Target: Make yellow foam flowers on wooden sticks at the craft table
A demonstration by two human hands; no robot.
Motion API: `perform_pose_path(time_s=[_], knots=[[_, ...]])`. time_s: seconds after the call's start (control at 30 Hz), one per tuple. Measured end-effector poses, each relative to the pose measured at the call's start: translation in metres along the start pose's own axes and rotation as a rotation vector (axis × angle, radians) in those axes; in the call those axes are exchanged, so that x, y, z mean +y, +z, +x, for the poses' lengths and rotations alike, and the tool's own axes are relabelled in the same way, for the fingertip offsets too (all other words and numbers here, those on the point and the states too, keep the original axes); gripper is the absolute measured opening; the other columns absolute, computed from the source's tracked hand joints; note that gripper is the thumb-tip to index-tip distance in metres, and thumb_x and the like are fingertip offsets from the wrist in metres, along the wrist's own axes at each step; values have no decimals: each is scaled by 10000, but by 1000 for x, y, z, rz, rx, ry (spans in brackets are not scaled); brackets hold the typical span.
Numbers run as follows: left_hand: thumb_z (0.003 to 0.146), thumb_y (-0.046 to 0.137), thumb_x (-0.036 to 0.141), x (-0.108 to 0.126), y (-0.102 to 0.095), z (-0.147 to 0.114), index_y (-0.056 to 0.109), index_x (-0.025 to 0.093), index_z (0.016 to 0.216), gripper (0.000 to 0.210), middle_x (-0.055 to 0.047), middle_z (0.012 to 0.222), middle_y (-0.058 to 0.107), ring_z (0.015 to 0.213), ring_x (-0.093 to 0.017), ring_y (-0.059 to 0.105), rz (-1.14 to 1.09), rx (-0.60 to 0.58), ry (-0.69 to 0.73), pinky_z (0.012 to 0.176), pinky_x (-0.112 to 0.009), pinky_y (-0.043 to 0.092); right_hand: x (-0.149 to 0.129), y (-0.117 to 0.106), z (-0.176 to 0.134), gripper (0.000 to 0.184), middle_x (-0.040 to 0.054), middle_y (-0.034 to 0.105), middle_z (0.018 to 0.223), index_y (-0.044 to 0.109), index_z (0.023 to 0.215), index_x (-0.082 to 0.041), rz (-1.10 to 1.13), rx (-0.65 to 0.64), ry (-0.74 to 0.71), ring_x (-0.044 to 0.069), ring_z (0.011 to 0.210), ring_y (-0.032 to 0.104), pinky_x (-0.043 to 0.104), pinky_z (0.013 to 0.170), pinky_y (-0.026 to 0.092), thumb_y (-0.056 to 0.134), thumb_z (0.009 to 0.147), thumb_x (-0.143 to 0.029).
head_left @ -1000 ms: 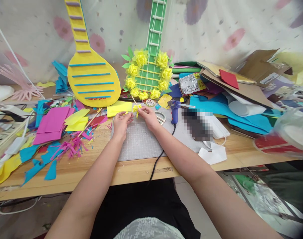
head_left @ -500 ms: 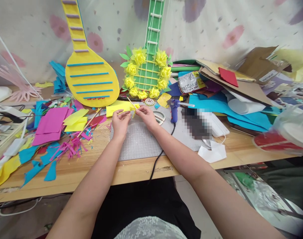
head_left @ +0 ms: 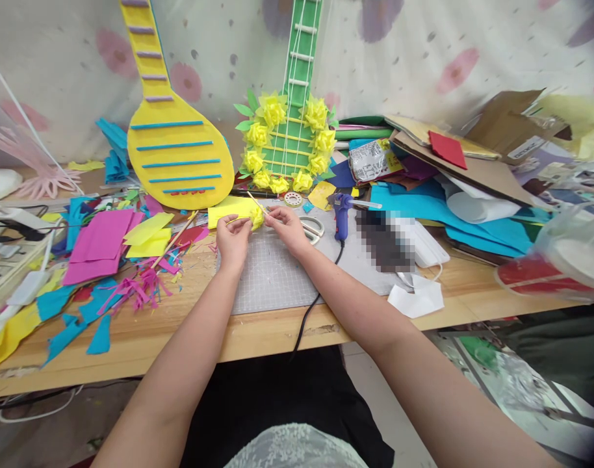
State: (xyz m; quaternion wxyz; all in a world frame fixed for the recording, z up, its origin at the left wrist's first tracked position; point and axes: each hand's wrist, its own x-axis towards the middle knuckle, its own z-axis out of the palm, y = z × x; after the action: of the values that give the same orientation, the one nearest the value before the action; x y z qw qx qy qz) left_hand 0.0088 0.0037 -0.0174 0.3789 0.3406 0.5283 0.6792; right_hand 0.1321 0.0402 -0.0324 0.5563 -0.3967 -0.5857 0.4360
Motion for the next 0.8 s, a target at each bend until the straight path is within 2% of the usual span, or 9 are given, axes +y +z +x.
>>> perform_pose_path(time_s=[0.17,0.33,0.47,0.6,0.7,0.8], knots=[[646,622,141,0,-1,3,416,194,870,309,-18,796,615,709,-117,625,7,30,-27,637,-248,504,-2,3,-1,234,7,555,858,562,693,-186,96,29,97,110,804,526,257,717,478,628,669,-409],[601,695,206,-2,-5,4,398,210,892,417,-9,843,568,702,-86,577,186,26,157,661,-220,471,-8,6,-1,223,-26,554,696,507,711,-190,143,11,174,82,631,543,214,545,475,552,736,-407],[573,713,202,0,-6,3,420,215,896,437,-14,899,538,694,-91,540,348,1,269,613,-213,439,-9,6,-2,197,-36,568,651,506,720,-188,139,21,221,52,526,513,189,499,446,527,770,-377],[634,647,157,1,-6,9,458,207,864,301,-6,825,548,686,-108,537,389,3,297,661,-238,426,-12,7,-2,143,-50,543,596,532,793,-190,154,16,263,53,485,495,190,469,430,532,769,-332],[676,583,126,1,-7,12,485,206,846,212,2,772,557,714,-124,547,440,7,347,707,-252,418,-15,8,-1,53,-52,540,611,509,790,-193,206,6,333,56,496,495,189,457,435,509,752,-230],[701,557,140,5,-9,10,502,211,870,192,-7,799,569,760,-139,552,467,-15,429,744,-267,418,-17,8,1,65,-82,451,543,443,717,-207,276,45,419,50,433,419,187,417,419,469,700,-150]])
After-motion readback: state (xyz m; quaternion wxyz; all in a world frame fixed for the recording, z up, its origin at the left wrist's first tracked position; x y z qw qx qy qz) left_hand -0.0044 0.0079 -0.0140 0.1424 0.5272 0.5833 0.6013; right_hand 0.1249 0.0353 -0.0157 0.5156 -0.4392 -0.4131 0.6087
